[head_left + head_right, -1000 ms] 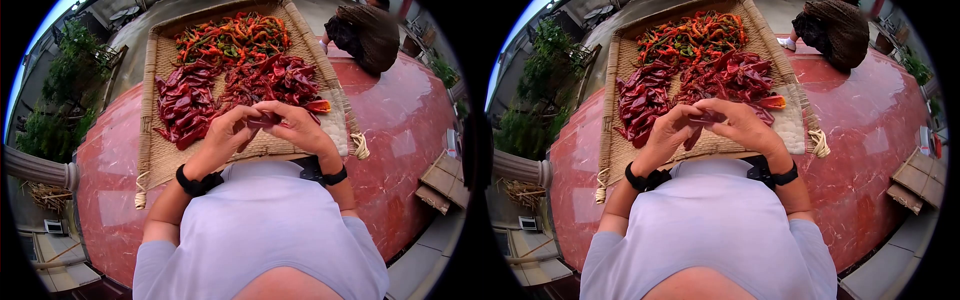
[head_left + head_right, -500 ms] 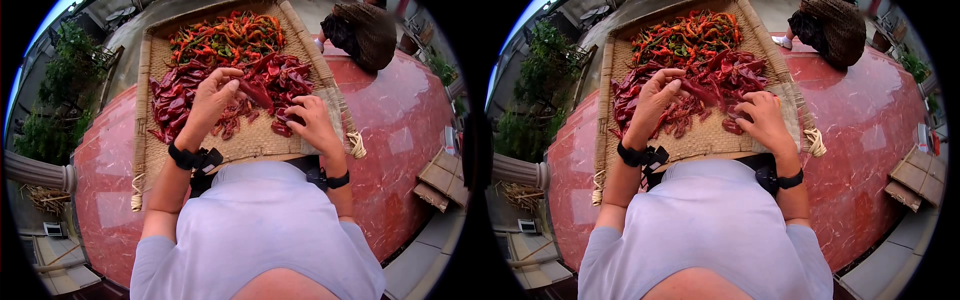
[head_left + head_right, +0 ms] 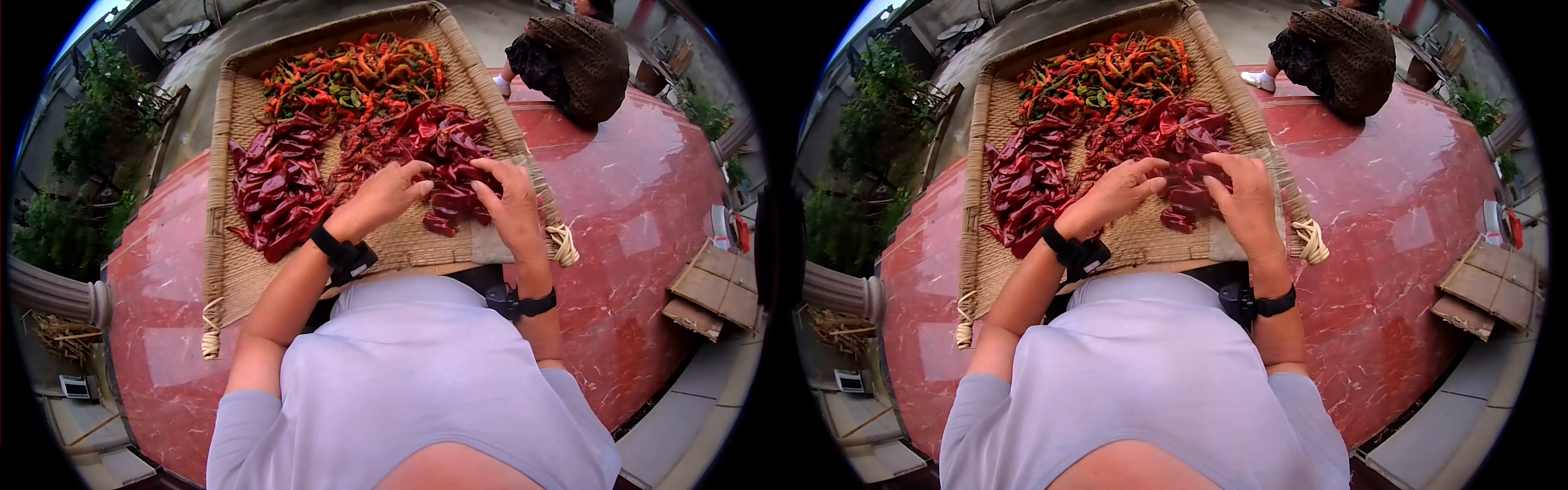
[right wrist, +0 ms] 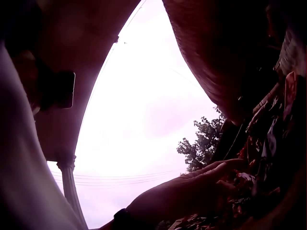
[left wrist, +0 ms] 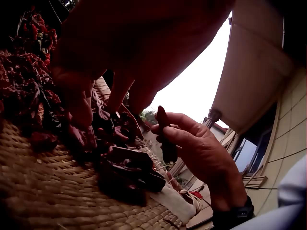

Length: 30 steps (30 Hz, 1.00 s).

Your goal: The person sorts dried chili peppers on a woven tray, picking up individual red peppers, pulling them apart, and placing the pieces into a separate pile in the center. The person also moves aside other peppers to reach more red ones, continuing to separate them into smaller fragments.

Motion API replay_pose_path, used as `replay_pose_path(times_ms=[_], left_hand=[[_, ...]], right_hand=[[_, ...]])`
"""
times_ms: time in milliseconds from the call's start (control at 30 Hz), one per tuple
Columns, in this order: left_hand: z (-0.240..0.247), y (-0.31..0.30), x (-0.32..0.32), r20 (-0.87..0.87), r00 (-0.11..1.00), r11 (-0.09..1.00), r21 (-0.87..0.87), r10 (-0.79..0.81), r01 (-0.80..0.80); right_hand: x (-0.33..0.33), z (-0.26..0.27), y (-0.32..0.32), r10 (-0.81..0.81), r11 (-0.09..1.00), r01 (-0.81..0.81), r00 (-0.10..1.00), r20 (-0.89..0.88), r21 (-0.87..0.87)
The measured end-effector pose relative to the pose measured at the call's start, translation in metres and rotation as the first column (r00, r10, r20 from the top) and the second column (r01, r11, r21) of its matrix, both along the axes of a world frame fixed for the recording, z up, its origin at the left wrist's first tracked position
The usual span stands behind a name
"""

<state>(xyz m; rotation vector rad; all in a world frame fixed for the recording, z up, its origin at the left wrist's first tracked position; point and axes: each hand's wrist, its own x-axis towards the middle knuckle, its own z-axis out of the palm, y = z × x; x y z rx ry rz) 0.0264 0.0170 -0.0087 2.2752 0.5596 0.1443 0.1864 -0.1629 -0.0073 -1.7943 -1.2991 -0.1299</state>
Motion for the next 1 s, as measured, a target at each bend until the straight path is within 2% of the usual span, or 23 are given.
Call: replay_pose_path(times_ms=[100, 133, 233, 300, 400, 433, 467, 567, 600, 667, 700, 733, 833, 900, 967, 1000], left_hand=[[-0.021, 0.000, 0.007, 0.013, 1.000, 0.984, 0.180, -0.009, 0.007], [-0.026, -0.001, 0.009, 0.037, 0.999, 0.966, 0.258, -0.016, 0.006], [-0.020, -0.007, 0.012, 0.048, 0.992, 0.947, 0.295, 0.116, -0.125], [-0.010, -0.011, 0.007, 0.171, 0.975, 0.913, 0.359, 0.140, -0.194], [0.004, -0.023, 0.005, 0.325, 0.941, 0.859, 0.453, 0.091, -0.239], [0.007, -0.026, 0.006, 0.372, 0.926, 0.837, 0.487, 0.060, -0.250], [0.006, -0.027, 0.011, 0.400, 0.916, 0.817, 0.532, -0.008, -0.225], [0.003, -0.029, 0.024, 0.347, 0.888, 0.756, 0.655, -0.301, 0.001], [-0.004, -0.029, 0.029, 0.284, 0.897, 0.774, 0.627, -0.339, 0.094], [-0.023, -0.028, 0.036, 0.245, 0.881, 0.745, 0.648, -0.404, 0.162], [-0.022, -0.029, 0.037, 0.223, 0.871, 0.728, 0.657, -0.438, 0.197], [-0.023, -0.030, 0.033, 0.222, 0.882, 0.766, 0.609, -0.415, 0.207], [-0.019, -0.033, 0.020, 0.413, 0.847, 0.886, 0.443, -0.334, 0.133], [-0.008, -0.028, 0.007, 0.359, 0.916, 0.880, 0.475, -0.179, -0.014], [0.003, -0.019, -0.008, 0.224, 0.974, 0.873, 0.470, 0.026, -0.131], [0.013, -0.015, -0.016, 0.213, 0.973, 0.876, 0.447, 0.094, -0.182]], right_hand=[[0.000, 0.002, -0.004, -0.052, 0.999, 0.051, 0.986, 0.159, 0.009], [0.001, 0.001, -0.005, -0.050, 0.999, 0.048, 0.992, 0.117, 0.018], [0.004, 0.000, -0.008, -0.071, 0.996, 0.070, 0.997, 0.018, 0.059], [0.006, -0.002, -0.012, -0.131, 0.987, 0.132, 0.991, -0.021, 0.092], [0.014, -0.003, -0.017, -0.150, 0.965, 0.209, 0.934, -0.324, 0.156], [0.016, -0.006, -0.019, -0.101, 0.951, 0.203, 0.917, -0.387, 0.233], [0.019, -0.009, -0.020, -0.046, 0.930, 0.201, 0.895, -0.444, 0.308], [0.017, -0.001, -0.024, 0.184, 0.876, 0.142, 0.786, -0.591, 0.461], [0.015, 0.001, -0.025, 0.246, 0.861, 0.119, 0.754, -0.609, 0.494], [0.014, 0.002, -0.025, 0.362, 0.838, 0.051, 0.694, -0.622, 0.544], [0.012, 0.003, -0.025, 0.367, 0.852, 0.034, 0.672, -0.643, 0.522], [0.009, 0.004, -0.023, 0.371, 0.865, 0.019, 0.649, -0.665, 0.501], [0.003, 0.000, -0.016, 0.361, 0.895, 0.004, 0.581, -0.730, 0.446], [-0.001, -0.005, -0.007, 0.388, 0.891, -0.001, 0.518, -0.762, 0.453], [-0.006, -0.006, 0.000, 0.344, 0.919, -0.032, 0.553, -0.759, 0.393], [-0.006, -0.011, 0.004, 0.348, 0.924, -0.071, 0.565, -0.748, 0.376]])
